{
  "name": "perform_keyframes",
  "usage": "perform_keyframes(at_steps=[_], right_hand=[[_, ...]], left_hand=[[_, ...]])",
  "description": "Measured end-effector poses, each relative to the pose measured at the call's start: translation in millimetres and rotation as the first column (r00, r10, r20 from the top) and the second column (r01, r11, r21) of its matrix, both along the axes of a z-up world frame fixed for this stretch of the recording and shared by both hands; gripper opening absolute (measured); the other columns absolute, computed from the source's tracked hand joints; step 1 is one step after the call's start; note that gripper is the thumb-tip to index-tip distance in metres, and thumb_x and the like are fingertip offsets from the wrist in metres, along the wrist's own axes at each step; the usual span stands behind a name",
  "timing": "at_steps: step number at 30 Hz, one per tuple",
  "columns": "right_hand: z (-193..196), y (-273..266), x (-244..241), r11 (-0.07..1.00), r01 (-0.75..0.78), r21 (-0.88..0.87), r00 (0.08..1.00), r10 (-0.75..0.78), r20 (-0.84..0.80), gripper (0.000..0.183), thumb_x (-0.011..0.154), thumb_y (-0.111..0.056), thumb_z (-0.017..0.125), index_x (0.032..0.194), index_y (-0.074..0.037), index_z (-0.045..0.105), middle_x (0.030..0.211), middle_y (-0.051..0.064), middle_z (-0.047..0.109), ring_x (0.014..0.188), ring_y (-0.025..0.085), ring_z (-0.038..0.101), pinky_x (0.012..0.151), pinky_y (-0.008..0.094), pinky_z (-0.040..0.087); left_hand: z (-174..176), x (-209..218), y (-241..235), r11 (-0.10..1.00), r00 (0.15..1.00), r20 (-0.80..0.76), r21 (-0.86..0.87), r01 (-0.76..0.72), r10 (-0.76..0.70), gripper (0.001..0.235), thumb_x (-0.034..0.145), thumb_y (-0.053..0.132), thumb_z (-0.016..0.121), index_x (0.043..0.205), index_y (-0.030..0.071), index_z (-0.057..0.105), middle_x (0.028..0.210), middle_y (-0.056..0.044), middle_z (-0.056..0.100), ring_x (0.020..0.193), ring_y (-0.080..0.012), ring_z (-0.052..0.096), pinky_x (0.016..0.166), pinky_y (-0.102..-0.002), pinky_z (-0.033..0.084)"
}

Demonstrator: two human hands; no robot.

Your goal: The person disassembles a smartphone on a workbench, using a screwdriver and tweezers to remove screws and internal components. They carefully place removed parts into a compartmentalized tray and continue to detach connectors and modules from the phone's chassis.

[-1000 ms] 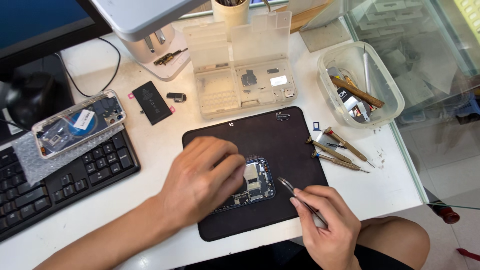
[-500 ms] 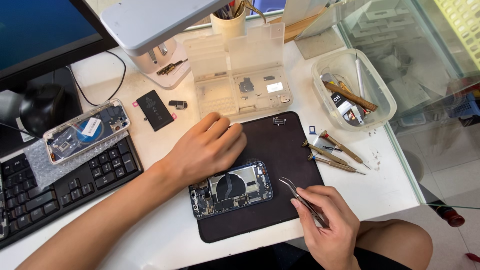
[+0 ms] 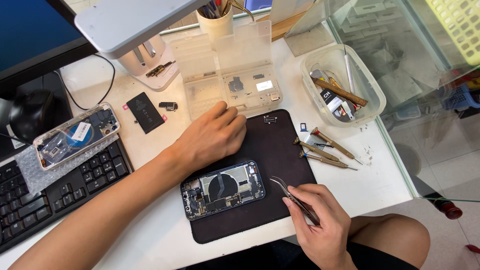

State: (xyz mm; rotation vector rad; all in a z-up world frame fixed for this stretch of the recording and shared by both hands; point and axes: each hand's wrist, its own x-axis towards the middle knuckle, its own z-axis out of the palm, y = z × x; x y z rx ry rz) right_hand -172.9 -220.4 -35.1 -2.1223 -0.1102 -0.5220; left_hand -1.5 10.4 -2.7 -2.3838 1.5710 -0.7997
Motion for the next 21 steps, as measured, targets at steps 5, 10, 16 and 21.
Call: perform_keyframes(at_steps=[5,10,16,21], right_hand=[[2,0,0,1.0,-0.004,-0.013,1.0,0.004,0.014,0.025,0.079,0.002,0.08,0.103,0.001,0.072,0.096,0.011,0.072,0.079,0.016,0.075,0.063,0.024,0.061],[6,0,0,0.999,-0.018,0.031,0.999,0.019,-0.042,0.025,0.081,0.002,0.078,0.105,0.001,0.072,0.097,0.011,0.071,0.08,0.014,0.075,0.064,0.024,0.062],[13,-3,2,0.998,-0.053,0.039,0.987,0.058,-0.148,0.026,0.083,0.003,0.076,0.108,0.001,0.072,0.092,0.009,0.073,0.07,0.011,0.07,0.056,0.022,0.054],[12,3,6,0.975,-0.221,-0.038,0.971,0.216,-0.097,0.031,0.087,0.001,0.072,0.117,0.001,0.069,0.091,0.006,0.072,0.067,0.006,0.068,0.055,0.02,0.054]], left_hand=[[3,0,-1,0.997,0.994,-0.1,-0.049,-0.059,0.054,0.007,0.077,0.012,0.069,0.078,0.005,0.069,0.084,-0.005,0.058,0.087,-0.0207,0.059,0.081,-0.033,0.047],[11,-10,-11,0.968,0.966,-0.23,-0.192,-0.163,0.117,0.022,0.093,0.021,0.071,0.078,0.005,0.067,0.085,-0.007,0.059,0.084,-0.0231,0.057,0.079,-0.037,0.045],[30,-78,2,0.946,0.824,-0.566,-0.253,-0.201,0.024,0.064,0.078,0.042,0.08,0.117,-0.007,0.066,0.108,-0.017,0.064,0.102,-0.0324,0.058,0.094,-0.044,0.044],[23,-100,2,0.913,0.697,-0.709,-0.206,-0.352,0.109,0.09,0.069,0.048,0.085,0.131,-0.01,0.056,0.122,-0.022,0.06,0.112,-0.0353,0.056,0.099,-0.047,0.041]])
